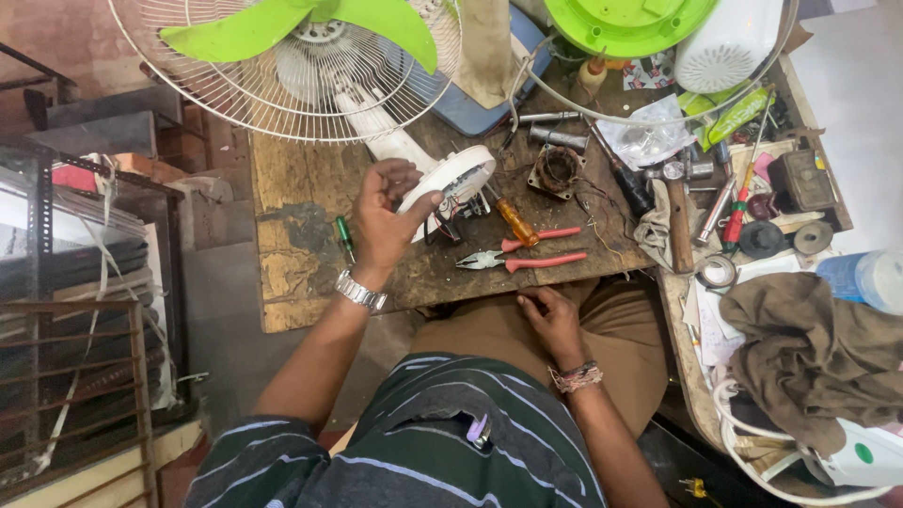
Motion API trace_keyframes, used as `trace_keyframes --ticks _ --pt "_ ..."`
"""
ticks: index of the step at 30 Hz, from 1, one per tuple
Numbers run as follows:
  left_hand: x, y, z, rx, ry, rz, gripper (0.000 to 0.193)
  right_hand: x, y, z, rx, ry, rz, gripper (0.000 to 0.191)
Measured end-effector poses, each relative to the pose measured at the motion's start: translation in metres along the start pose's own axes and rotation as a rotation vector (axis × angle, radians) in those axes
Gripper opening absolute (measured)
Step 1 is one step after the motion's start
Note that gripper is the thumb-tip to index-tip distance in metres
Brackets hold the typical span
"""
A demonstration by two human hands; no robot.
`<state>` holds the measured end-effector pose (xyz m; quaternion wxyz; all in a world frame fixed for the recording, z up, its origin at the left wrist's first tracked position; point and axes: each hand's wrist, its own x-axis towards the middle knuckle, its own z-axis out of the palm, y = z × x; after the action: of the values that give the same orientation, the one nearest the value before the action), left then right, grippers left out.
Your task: The person uses a screwdriver to loosen and remove screws from the base of a white pedestal fan, then detaches the internal switch assembly and sets it aside. The fan remains on the workbench with its base open.
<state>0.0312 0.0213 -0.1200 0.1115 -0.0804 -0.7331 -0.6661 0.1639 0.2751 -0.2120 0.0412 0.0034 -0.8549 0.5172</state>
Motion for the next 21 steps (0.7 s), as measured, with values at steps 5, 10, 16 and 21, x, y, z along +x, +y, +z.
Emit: trace_keyframes --ticks 5,10,16,21 --pt "-0.001 -0.003 0.003 -0.089 -0.001 0.017 0.059 0.000 0.003 0.002 -0.032 -0.011 0.043 0.017" --pt "0.001 -0.008 -0.001 -0.076 -0.020 -0.025 0.059 -0.001 0.006 0.002 -0.022 -0.015 0.051 0.017" --pt "0.005 -0.009 -0.013 -0.142 -0.182 0.069 0.056 0.001 -0.016 0.000 -0.118 0.172 -0.231 0.016" --pt "-0.002 -0.003 -0.018 -0.121 -0.263 0.159 0.053 0.040 -0.035 -0.006 -0.440 0.250 -0.285 0.033"
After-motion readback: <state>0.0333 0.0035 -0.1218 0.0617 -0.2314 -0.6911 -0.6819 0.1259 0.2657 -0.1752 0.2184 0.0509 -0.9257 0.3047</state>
